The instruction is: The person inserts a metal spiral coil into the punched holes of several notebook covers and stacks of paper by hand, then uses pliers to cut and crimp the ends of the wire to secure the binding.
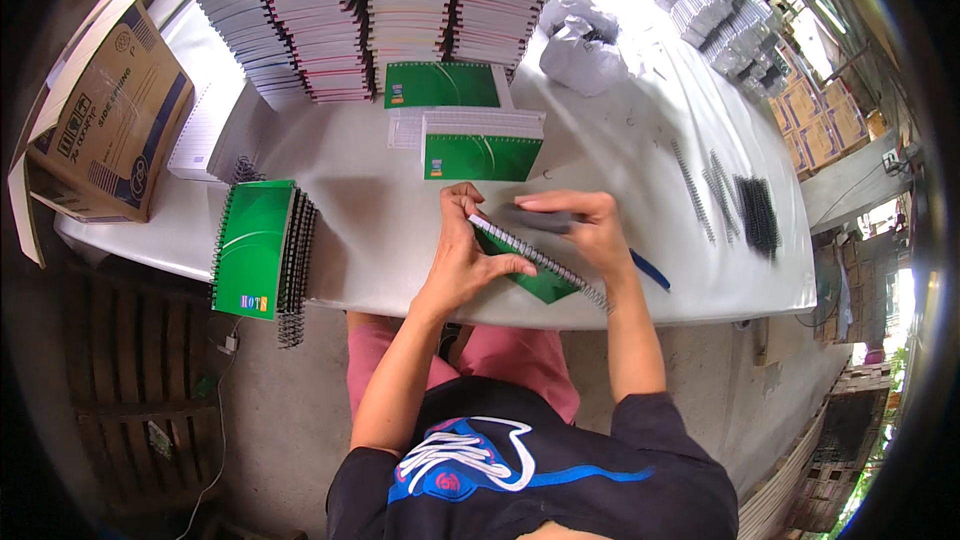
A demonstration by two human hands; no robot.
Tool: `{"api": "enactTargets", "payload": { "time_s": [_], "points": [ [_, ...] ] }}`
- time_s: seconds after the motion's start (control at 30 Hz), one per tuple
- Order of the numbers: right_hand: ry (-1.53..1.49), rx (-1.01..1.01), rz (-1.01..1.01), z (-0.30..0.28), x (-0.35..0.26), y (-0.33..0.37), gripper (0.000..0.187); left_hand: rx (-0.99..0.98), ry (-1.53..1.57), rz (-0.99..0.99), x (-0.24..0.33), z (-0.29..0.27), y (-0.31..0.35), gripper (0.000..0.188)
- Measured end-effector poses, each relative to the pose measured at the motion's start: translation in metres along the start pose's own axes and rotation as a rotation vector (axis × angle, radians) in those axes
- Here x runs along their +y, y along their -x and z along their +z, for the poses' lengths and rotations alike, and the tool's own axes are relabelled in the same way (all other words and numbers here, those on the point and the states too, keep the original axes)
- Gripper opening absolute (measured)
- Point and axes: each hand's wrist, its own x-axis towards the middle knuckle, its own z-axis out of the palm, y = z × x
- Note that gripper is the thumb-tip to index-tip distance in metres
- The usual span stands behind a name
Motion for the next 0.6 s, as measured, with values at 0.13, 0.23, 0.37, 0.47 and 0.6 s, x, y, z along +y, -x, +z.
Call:
{"api": "enactTargets", "payload": {
  "time_s": [0.13, 0.23, 0.37, 0.47, 0.6],
  "points": [
    [0.196, -0.125, 0.109, 0.016, -0.010, -0.007, 0.039, -0.014, 0.046, -0.054, -0.005, -0.001, 0.007, 0.094],
    [0.244, 0.037, 0.001, -0.003, 0.004, -0.002, 0.040, -0.043, 0.013, -0.006, 0.003, 0.001, 0.001, 0.083],
    [0.724, 0.331, 0.152, -0.048, 0.006, 0.028, 0.040, 0.006, 0.152, -0.089, -0.006, -0.005, 0.010, 0.050],
    [1.138, 0.433, 0.471, -0.069, 0.011, 0.079, 0.057, 0.069, 0.264, -0.324, 0.011, -0.013, 0.012, 0.019],
    [1.300, 0.468, 0.448, -0.027, 0.029, 0.147, 0.054, 0.236, 0.273, -0.357, 0.034, -0.009, 0.013, 0.019]
  ]
}}
